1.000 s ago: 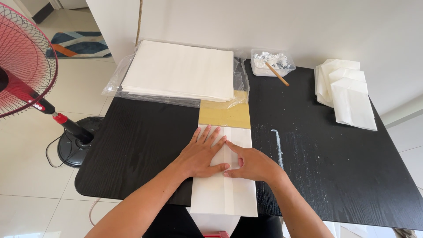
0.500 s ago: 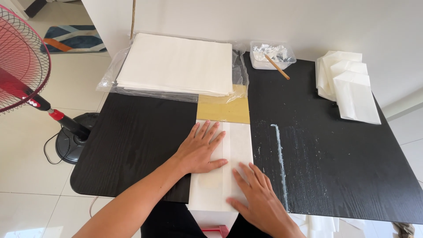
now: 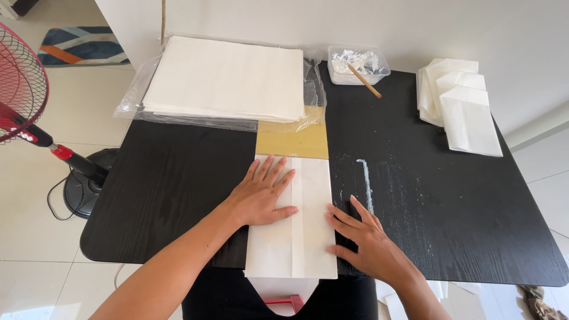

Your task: A person is manually constructing paper bags by folding white paper sheets and applying glue to the edges with a brush.

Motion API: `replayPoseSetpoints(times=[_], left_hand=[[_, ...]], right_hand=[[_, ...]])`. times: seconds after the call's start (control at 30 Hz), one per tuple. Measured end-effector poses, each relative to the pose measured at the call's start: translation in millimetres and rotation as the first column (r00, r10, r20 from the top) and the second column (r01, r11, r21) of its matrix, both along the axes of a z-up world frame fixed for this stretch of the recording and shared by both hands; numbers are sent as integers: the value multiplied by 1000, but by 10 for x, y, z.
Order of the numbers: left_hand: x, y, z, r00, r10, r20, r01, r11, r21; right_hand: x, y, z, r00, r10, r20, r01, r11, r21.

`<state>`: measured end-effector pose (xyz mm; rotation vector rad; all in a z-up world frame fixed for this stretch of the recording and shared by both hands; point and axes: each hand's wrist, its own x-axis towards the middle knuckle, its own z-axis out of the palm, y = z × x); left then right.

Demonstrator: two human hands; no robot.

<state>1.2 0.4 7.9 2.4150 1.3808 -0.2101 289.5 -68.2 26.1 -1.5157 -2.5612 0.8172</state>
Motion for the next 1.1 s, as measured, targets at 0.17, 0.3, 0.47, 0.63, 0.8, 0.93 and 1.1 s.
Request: replayPoseSetpoints(times=[0.17, 0.3, 0.47, 0.63, 0.8, 0.93, 1.1], left_hand=[[34, 39, 188, 999, 10, -53, -16, 994, -108], [74, 60, 437, 993, 20, -119, -46, 973, -228], [135, 99, 646, 978, 13, -206, -86, 934, -348], [166, 110, 730, 955, 4, -295, -124, 913, -390], [159, 113, 689, 962, 0, -272, -106, 921, -375], [144, 105, 700, 966, -9, -259, -92, 922, -375], [148, 87, 756, 964, 5, -265, -111, 915, -387]], right_hand=[[13, -139, 158, 997, -23, 77, 34, 989, -144], [51, -214, 143, 991, 117, 66, -114, 993, -40], [-388, -263, 20, 905, 425, -36, -409, 889, 208], [-902, -101, -149, 832, 555, 0, -526, 788, 320], [-1134, -188, -214, 812, 583, 7, -545, 755, 365], [-1179, -418, -101, 802, 597, 3, -557, 745, 367], [-1127, -652, -232, 763, 647, -1, -581, 686, 437]])
